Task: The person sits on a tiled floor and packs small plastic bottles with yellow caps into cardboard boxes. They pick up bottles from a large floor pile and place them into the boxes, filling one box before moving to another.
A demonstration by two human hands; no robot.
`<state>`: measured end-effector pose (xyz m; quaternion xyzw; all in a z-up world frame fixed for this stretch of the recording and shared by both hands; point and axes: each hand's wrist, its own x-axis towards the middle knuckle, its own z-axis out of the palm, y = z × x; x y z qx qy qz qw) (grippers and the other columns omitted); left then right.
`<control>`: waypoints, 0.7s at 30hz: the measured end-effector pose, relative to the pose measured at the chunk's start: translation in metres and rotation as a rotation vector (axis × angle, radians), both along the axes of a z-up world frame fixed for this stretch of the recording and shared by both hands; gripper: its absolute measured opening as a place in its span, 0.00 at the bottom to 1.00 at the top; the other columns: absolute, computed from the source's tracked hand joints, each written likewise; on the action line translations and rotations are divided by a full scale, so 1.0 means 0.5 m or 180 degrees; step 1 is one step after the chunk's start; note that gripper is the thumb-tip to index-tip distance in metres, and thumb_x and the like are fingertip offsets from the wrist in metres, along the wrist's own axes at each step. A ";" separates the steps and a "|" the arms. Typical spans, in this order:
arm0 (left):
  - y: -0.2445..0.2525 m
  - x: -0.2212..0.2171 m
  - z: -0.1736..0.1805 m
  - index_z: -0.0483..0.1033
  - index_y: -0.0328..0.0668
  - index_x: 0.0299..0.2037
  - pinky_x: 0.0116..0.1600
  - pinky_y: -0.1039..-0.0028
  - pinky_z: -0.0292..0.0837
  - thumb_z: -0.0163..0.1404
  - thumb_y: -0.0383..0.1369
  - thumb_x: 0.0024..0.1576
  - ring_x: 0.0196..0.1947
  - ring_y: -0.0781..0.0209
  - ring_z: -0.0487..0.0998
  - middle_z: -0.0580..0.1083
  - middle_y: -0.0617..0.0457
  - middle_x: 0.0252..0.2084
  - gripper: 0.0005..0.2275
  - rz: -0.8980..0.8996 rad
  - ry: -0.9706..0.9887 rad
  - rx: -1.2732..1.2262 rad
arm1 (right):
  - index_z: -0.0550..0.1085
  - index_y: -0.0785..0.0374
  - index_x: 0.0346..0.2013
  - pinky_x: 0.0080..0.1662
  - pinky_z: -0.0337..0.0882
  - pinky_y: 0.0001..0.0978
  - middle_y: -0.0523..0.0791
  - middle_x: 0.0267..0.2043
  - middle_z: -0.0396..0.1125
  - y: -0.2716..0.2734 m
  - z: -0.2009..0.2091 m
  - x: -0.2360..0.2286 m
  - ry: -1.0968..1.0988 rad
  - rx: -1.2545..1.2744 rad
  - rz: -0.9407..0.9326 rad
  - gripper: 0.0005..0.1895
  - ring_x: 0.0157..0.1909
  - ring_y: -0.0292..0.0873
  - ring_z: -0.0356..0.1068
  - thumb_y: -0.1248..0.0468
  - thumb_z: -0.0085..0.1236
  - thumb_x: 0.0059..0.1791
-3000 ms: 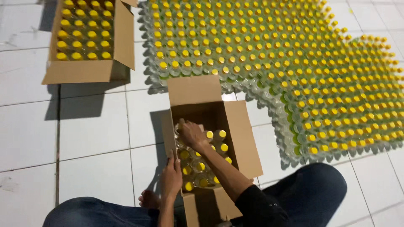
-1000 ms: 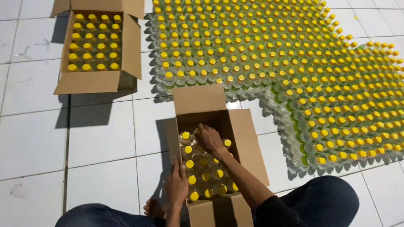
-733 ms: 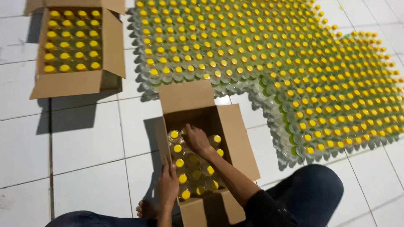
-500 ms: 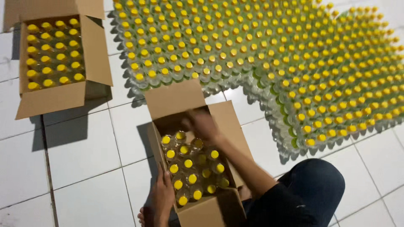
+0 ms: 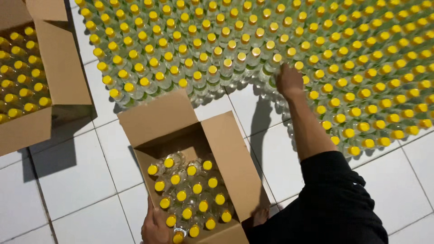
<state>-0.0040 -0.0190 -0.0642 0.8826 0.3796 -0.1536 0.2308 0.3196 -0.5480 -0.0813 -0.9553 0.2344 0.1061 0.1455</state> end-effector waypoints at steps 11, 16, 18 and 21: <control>-0.051 0.049 0.121 0.58 0.84 0.74 0.64 0.46 0.61 0.28 0.49 0.64 0.62 0.34 0.71 0.73 0.49 0.64 0.25 0.0295 0.0504 -0.0249 | 0.68 0.72 0.54 0.34 0.68 0.61 0.64 0.43 0.70 0.004 0.017 -0.017 -0.0409 0.0017 0.0236 0.18 0.41 0.69 0.70 0.59 0.55 0.58; -0.016 0.033 0.095 0.54 0.82 0.75 0.68 0.48 0.55 0.28 0.49 0.64 0.66 0.35 0.68 0.70 0.49 0.68 0.26 0.0129 0.0620 -0.0557 | 0.69 0.69 0.52 0.34 0.70 0.56 0.61 0.41 0.72 0.064 0.111 -0.076 -0.0723 -0.0134 0.0603 0.18 0.39 0.63 0.71 0.56 0.56 0.59; 0.017 0.009 0.019 0.60 0.62 0.75 0.58 0.51 0.69 0.32 0.48 0.64 0.60 0.35 0.73 0.74 0.41 0.61 0.27 -0.0368 -0.0040 -0.0510 | 0.67 0.66 0.47 0.30 0.77 0.46 0.57 0.38 0.73 0.106 0.184 -0.090 -0.0935 0.0053 0.0860 0.14 0.30 0.53 0.73 0.57 0.54 0.61; 0.012 0.016 0.045 0.57 0.67 0.76 0.61 0.54 0.70 0.32 0.47 0.64 0.64 0.41 0.72 0.68 0.54 0.70 0.27 -0.0408 -0.0136 -0.0686 | 0.68 0.68 0.46 0.23 0.75 0.39 0.54 0.33 0.72 0.212 0.316 -0.141 -0.1194 0.0122 0.1149 0.12 0.23 0.47 0.71 0.60 0.54 0.61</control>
